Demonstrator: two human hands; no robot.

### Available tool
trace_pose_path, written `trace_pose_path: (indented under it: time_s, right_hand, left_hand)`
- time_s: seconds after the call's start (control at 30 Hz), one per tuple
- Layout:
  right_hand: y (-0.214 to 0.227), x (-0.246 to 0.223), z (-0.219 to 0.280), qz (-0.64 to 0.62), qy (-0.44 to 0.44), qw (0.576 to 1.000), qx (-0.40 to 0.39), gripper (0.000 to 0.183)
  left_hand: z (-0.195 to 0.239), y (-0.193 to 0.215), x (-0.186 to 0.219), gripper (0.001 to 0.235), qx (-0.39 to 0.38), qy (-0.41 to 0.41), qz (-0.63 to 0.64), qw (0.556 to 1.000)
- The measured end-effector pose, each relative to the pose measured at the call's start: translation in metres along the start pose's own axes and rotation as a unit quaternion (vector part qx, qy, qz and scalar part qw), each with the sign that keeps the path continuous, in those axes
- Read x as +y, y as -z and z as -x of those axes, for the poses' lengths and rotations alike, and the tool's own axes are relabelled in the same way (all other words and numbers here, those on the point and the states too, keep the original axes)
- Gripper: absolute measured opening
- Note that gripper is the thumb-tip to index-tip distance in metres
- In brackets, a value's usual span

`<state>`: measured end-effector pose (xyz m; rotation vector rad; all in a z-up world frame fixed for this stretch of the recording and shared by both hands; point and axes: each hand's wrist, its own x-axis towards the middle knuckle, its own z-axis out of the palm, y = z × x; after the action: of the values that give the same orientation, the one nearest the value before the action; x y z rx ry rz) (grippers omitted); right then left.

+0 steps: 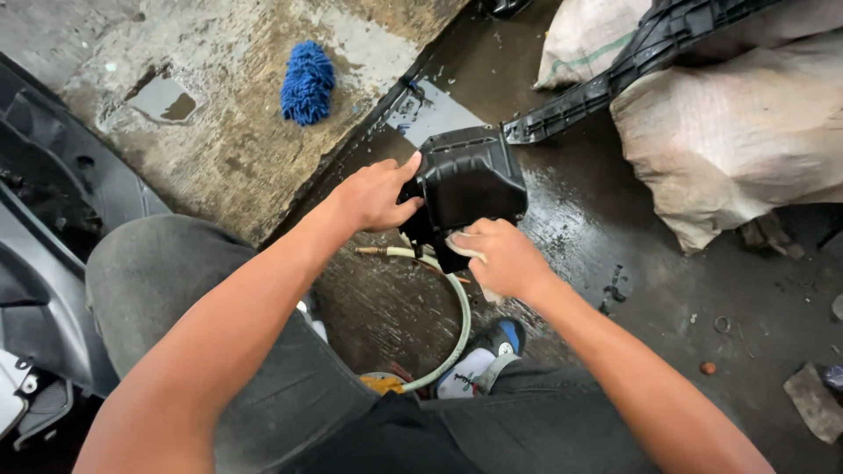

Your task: The person sits on the ground and scrubs a black motorcycle part with a white cloth. They rotate the part to clean different sides and crevices, occasionally dipping the cloth into a bucket of water.

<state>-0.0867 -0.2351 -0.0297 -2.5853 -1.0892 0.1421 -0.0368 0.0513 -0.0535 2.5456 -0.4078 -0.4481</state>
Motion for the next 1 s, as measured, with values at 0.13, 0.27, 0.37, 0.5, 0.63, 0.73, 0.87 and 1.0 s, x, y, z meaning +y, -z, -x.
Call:
trace_pose_path:
  time_s: [0.13, 0.27, 0.37, 0.5, 0.63, 0.73, 0.87, 1.0]
  right_hand:
    - [0.03, -0.002, -0.016, -0.023, 0.036, 0.994, 0.099, 0.04]
    - [0.021, -0.015, -0.047, 0.128, 0.118, 0.95, 0.258, 0.033]
    - [0.001, -0.021, -0.051, 0.234, 0.137, 0.922, 0.276, 0.033]
    - [-0.013, -0.032, -0.031, 0.299, 0.135, 0.918, 0.223, 0.036]
    - [-0.018, -0.023, -0.021, 0.306, 0.137, 0.918, 0.213, 0.037]
    - [-0.01, -0.018, -0.018, 0.251, 0.147, 0.937, 0.194, 0.037]
    - [0.021, -0.022, -0.027, 0.18, 0.157, 0.953, 0.184, 0.033]
    - [0.031, -0.02, -0.056, 0.276, 0.162, 0.9, 0.294, 0.037]
  left_hand:
    - [-0.005, -0.001, 0.0, 0.081, 0.005, -0.007, 0.0, 1.0]
    - [-0.003, -0.002, 0.003, 0.081, 0.007, -0.011, -0.01, 1.0]
    - [-0.004, 0.002, 0.003, 0.08, 0.006, -0.006, -0.007, 1.0]
    - [0.002, 0.008, 0.005, 0.081, -0.006, -0.007, -0.002, 1.0]
    - [-0.006, -0.006, -0.009, 0.082, 0.004, -0.009, -0.005, 1.0]
    - [-0.004, -0.002, -0.005, 0.083, 0.003, -0.014, -0.013, 1.0]
    - [-0.005, 0.001, -0.001, 0.088, -0.008, -0.011, -0.035, 0.999]
    - [-0.007, -0.009, -0.003, 0.091, -0.004, -0.019, -0.04, 0.999]
